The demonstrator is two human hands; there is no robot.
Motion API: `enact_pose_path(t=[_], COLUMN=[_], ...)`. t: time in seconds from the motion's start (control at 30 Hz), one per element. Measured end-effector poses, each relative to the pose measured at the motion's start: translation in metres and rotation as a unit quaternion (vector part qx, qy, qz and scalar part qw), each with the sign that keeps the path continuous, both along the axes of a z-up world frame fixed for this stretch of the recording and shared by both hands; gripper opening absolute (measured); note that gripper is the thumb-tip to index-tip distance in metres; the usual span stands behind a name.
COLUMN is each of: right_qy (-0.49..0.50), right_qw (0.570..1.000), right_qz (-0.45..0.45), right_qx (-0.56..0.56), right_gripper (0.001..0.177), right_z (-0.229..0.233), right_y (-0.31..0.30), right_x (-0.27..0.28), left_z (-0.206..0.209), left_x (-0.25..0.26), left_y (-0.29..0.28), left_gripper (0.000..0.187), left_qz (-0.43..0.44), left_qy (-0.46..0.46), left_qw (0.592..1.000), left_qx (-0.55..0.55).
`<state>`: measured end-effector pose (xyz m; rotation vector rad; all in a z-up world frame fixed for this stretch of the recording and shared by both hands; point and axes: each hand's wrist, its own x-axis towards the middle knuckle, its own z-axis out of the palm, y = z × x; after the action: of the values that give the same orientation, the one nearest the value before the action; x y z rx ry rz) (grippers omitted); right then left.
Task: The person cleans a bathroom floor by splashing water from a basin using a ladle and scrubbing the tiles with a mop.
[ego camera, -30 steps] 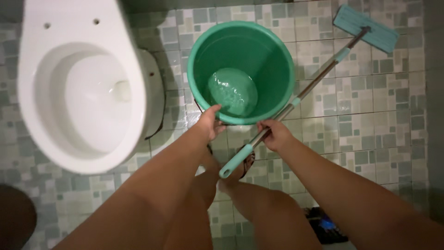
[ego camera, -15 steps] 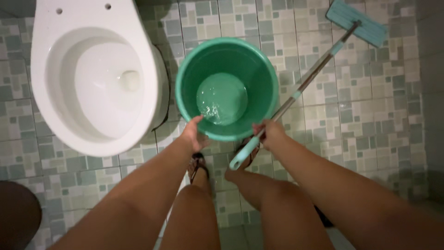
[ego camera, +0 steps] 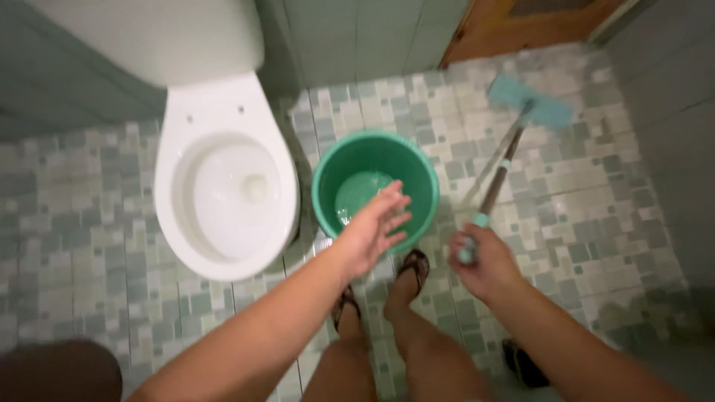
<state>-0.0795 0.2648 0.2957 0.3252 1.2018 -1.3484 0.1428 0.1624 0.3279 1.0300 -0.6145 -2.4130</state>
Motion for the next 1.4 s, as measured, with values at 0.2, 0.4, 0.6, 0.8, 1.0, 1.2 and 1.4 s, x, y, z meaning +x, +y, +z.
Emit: enact_pose_path(t=[0.2, 0.4, 0.6, 0.8, 1.0, 1.2, 1.4], right_qy=[-0.203, 0.011, 0.010, -0.137, 0.348, -0.053, 0.099], right_qw=[0.973, 0.976, 0.977, 0.960, 0.873, 0.994, 0.988], right_qz=[-0.100, 0.008, 0.031, -0.016, 0.316, -0.050, -0.024], right_qx=[-0.049, -0.220, -0.211, -0.245, -0.127, -0.086, -0.112], right_gripper=[0.021, 0.021, 0.008, 0.013, 0.020, 0.025, 0.028], right_z=[0.216, 0.212, 0.018, 0.092, 0.215, 0.039, 0.058], right_y=[0.033, 0.021, -0.074, 0.096, 0.135, 0.012, 0.122], right_x=[-0.036, -0.102, -0.200, -0.061, -0.058, -0.198, -0.089], left_z=[0.132, 0.162, 0.148, 0.187, 0.195, 0.197, 0.233], left_x=[0.001, 0.005, 0.009, 0.011, 0.021, 0.003, 0.000], left_y=[0.018, 0.032, 0.039, 0.052, 0.049, 0.056, 0.057], left_gripper=[0.070, 0.060, 0.056, 0.054, 0.039, 0.029, 0.033], left_qz=[-0.093, -0.114, -0.126, -0.142, -0.146, -0.163, -0.159], left_qy=[-0.008, 0.023, 0.019, 0.022, 0.022, 0.040, 0.066], left_qw=[0.988, 0.953, 0.930, 0.925, 0.913, 0.907, 0.898], left_qx=[-0.122, -0.279, -0.344, -0.352, -0.381, -0.385, -0.405])
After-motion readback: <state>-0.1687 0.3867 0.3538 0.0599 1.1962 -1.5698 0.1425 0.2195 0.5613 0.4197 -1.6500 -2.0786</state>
